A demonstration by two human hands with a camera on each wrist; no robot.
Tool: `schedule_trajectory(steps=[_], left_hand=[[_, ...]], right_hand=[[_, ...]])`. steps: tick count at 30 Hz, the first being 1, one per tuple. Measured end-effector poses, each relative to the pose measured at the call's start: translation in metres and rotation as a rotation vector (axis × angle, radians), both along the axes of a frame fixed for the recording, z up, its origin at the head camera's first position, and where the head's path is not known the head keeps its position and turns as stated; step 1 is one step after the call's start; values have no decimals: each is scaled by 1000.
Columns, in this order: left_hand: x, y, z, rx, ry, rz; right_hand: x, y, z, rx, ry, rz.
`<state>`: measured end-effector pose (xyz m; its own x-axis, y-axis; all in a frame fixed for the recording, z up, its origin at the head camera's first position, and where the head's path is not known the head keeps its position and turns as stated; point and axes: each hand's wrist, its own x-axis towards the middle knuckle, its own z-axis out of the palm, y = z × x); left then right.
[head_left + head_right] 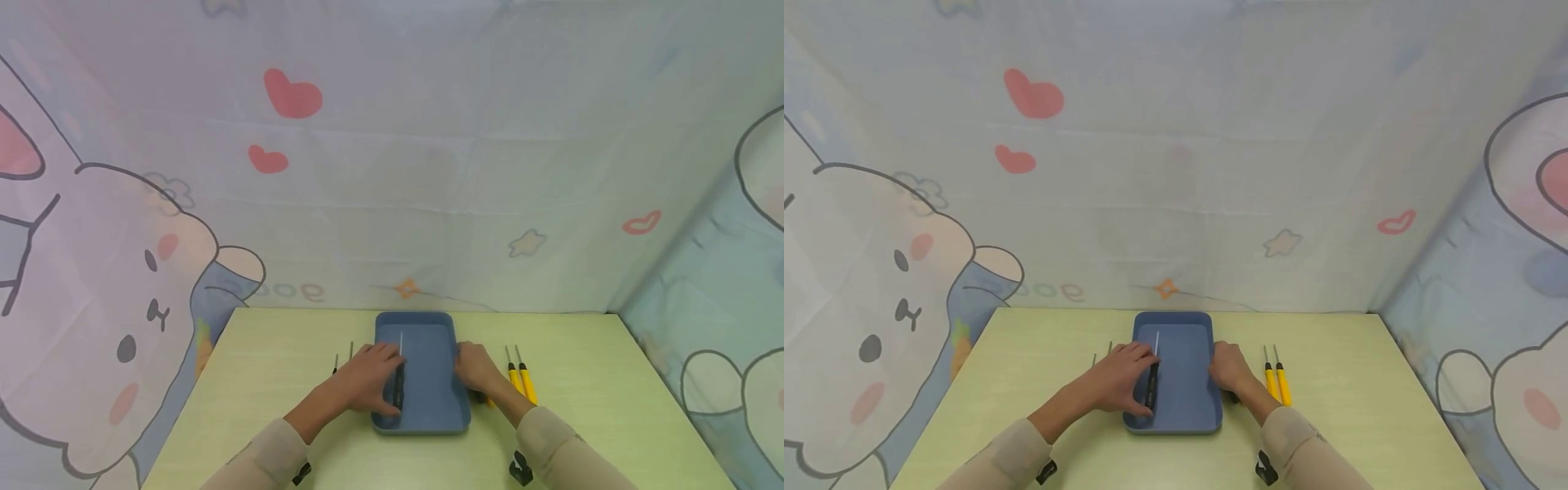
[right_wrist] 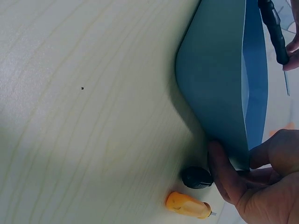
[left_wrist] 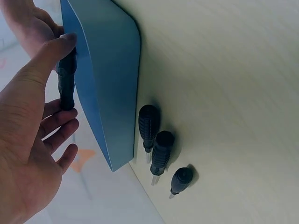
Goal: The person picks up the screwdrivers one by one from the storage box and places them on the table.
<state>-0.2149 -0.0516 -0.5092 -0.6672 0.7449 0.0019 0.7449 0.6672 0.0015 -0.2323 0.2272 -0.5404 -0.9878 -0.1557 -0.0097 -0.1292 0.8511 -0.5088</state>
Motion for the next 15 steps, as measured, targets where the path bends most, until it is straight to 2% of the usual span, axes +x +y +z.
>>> schedule_trajectory(steps=[15], left_hand=[[-4,-7,5,48,14,-10]], right_hand=[[1,0,1,-24,3,13]])
